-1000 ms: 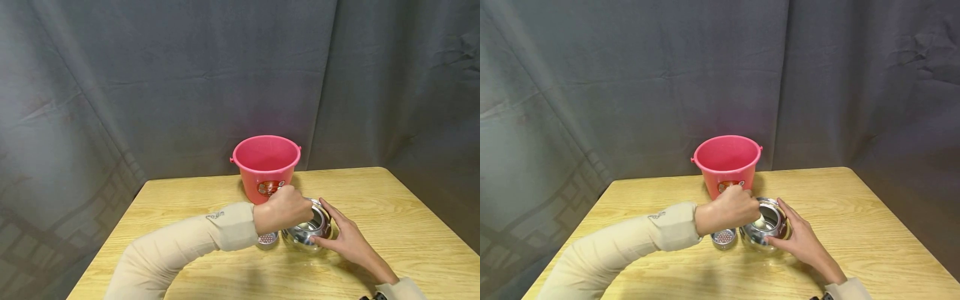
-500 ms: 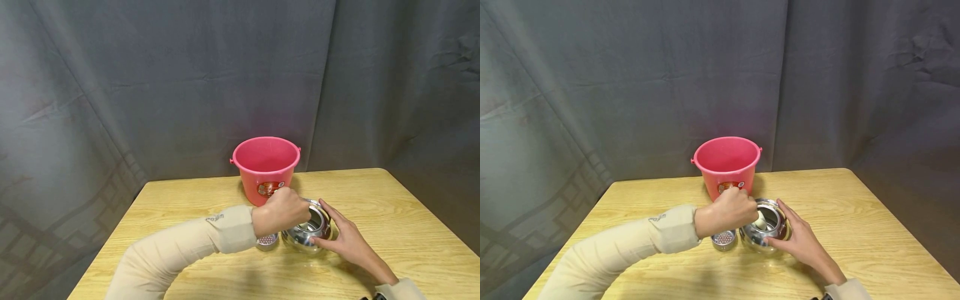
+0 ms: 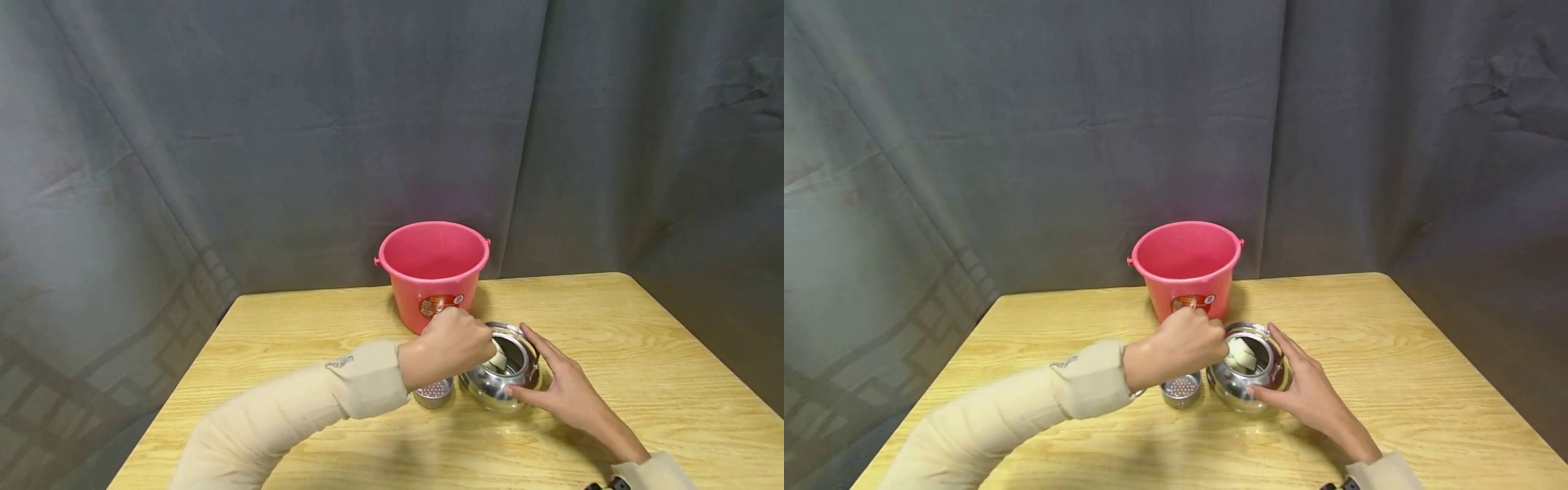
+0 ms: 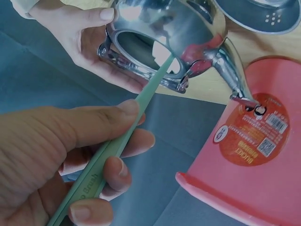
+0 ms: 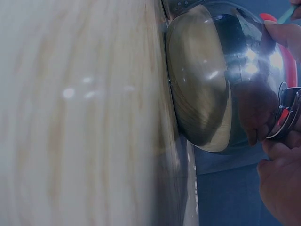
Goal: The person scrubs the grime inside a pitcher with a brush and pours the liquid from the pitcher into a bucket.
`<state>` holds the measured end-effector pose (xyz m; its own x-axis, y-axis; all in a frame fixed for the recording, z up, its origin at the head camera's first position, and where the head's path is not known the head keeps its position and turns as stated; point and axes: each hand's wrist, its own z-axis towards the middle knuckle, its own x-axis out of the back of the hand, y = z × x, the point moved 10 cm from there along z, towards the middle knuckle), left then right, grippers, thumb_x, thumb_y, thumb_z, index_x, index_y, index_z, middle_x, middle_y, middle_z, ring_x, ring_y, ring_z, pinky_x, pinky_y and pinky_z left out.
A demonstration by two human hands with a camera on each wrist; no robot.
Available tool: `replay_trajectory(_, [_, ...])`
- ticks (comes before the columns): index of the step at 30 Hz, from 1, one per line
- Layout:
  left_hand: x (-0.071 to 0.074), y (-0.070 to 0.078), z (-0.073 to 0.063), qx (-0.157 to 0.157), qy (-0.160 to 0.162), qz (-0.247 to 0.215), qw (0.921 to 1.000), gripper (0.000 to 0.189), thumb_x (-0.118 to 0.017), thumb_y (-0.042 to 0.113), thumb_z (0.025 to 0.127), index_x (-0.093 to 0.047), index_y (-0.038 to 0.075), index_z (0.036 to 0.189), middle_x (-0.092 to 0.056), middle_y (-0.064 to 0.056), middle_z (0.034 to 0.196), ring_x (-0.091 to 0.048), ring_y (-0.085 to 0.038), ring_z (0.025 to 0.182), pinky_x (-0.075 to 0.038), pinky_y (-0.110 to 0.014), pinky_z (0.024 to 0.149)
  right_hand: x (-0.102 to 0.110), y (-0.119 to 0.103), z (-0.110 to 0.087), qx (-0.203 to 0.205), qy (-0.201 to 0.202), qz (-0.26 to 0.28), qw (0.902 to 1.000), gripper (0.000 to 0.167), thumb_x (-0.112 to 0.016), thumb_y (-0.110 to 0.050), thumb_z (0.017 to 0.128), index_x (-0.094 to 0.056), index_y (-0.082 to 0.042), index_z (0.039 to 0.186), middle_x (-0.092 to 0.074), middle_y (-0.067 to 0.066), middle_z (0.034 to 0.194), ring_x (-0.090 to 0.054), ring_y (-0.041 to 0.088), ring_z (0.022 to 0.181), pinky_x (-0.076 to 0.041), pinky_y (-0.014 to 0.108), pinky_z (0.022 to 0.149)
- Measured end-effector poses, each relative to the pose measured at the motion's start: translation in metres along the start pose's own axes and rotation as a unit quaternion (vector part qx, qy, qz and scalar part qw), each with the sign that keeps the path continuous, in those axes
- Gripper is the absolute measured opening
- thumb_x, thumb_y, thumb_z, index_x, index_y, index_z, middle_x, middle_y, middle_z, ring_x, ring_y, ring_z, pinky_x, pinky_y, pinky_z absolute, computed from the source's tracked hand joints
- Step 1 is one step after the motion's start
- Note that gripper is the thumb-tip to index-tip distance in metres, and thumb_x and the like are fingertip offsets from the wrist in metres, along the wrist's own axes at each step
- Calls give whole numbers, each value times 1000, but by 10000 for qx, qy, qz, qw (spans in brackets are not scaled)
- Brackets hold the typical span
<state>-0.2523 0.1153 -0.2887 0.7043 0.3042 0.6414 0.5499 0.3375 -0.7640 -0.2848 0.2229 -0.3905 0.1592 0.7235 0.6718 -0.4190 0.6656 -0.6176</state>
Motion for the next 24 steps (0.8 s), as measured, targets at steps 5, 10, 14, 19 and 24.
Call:
replay_trajectory(5, [-1,-3,-5,176,206,-35,9996,28,-59,14,90,-70,36,77,-56,14,65,-46,-3,50,-42,-20,43,0,-1,1,2,-2,-25,10000,104,-86,-40,70,-26,-25,154,-35,26,147,-37,54,126,-31,70,94])
replay_trajectory(10, [-6,-4,-9,313,180,-189,9992,27,-59,14,90,-69,34,75,-54,12,63,-50,-5,51,-43,-20,44,-2,0,0,-26,-50,8,10000,103,-85,-41,71,-26,-26,154,-34,25,148,-36,53,127,-31,70,94])
replay_trajectory(14, [-9,-4,-12,383,131,-309,9987,25,-60,16,92,-69,32,76,-54,11,63,-50,-6,52,-42,-20,43,-2,0,-1,-31,-49,62,10000,103,-85,-40,71,-26,-27,154,-33,25,149,-35,54,127,-30,71,94])
replay_trajectory(19, [-12,-4,-15,465,150,-423,9979,24,-60,15,92,-68,31,76,-55,10,64,-49,-6,52,-41,-21,42,-1,0,-2,4,-15,54,10000,104,-86,-39,70,-26,-26,154,-33,26,148,-35,55,127,-30,72,93])
replay_trajectory(24, [-16,-1,-19,448,170,-532,9974,22,-60,16,93,-69,30,78,-56,9,67,-48,-7,52,-39,-21,41,-3,-1,-4,20,-18,59,10000,103,-86,-38,71,-27,-24,154,-34,27,148,-36,54,126,-30,72,92])
